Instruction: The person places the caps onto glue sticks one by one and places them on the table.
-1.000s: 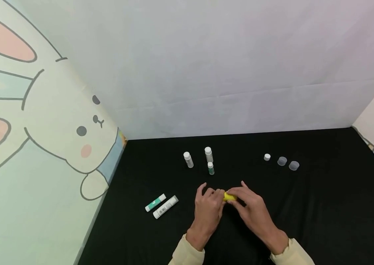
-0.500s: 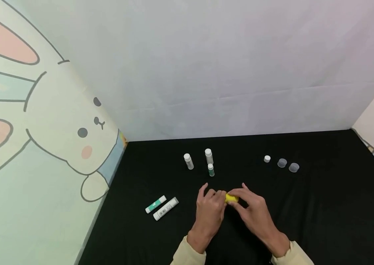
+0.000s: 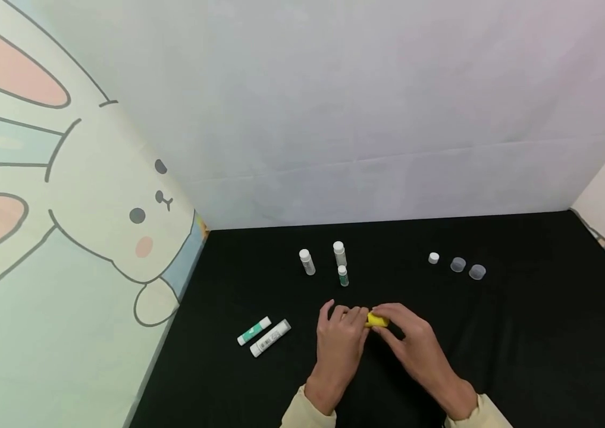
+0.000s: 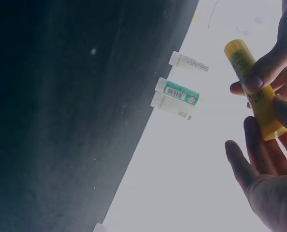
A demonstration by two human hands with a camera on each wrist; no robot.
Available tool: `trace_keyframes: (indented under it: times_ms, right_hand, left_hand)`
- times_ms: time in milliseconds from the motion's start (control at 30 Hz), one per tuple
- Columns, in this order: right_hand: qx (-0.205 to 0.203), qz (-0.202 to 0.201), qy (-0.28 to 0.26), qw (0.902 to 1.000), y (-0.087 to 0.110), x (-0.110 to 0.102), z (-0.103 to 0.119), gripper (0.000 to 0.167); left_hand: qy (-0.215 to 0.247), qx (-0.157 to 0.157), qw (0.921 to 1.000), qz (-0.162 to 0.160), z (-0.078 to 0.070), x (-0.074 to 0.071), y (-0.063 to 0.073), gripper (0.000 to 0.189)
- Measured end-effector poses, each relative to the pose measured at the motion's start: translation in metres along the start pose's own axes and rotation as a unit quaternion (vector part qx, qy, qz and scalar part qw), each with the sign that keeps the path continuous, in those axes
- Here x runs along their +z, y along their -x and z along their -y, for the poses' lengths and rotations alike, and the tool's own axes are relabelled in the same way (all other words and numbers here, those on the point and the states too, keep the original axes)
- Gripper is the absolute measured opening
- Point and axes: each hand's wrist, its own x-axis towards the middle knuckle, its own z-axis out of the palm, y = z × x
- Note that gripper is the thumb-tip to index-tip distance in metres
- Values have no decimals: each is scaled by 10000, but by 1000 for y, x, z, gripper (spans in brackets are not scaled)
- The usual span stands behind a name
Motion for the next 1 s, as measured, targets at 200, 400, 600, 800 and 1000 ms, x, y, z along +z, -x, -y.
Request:
trace_keyframes:
  times_ms: [200, 400, 600, 800, 1000]
  right_hand:
    - [-164, 154, -25, 9997, -1, 0, -2, 51]
    - [-383, 237, -41, 9990, -2, -1, -3, 50]
    - [-674, 389, 27, 9970, -3, -3, -5, 53]
    - [-1122, 566, 105, 9920, -5, -5, -9, 52]
    - [-1443, 735, 156, 9867, -5, -5, -14, 33]
  left_hand:
    - [-36, -3, 10000, -74, 4, 1, 3, 29]
    - [-119, 52, 9998, -145, 8, 0, 4, 30]
    - [-204, 38, 9998, -46, 12, -4, 5, 30]
    - [-274, 27, 9996, -66, 19, -8, 9, 33]
    - [-287, 6, 9996, -83, 27, -9, 15, 33]
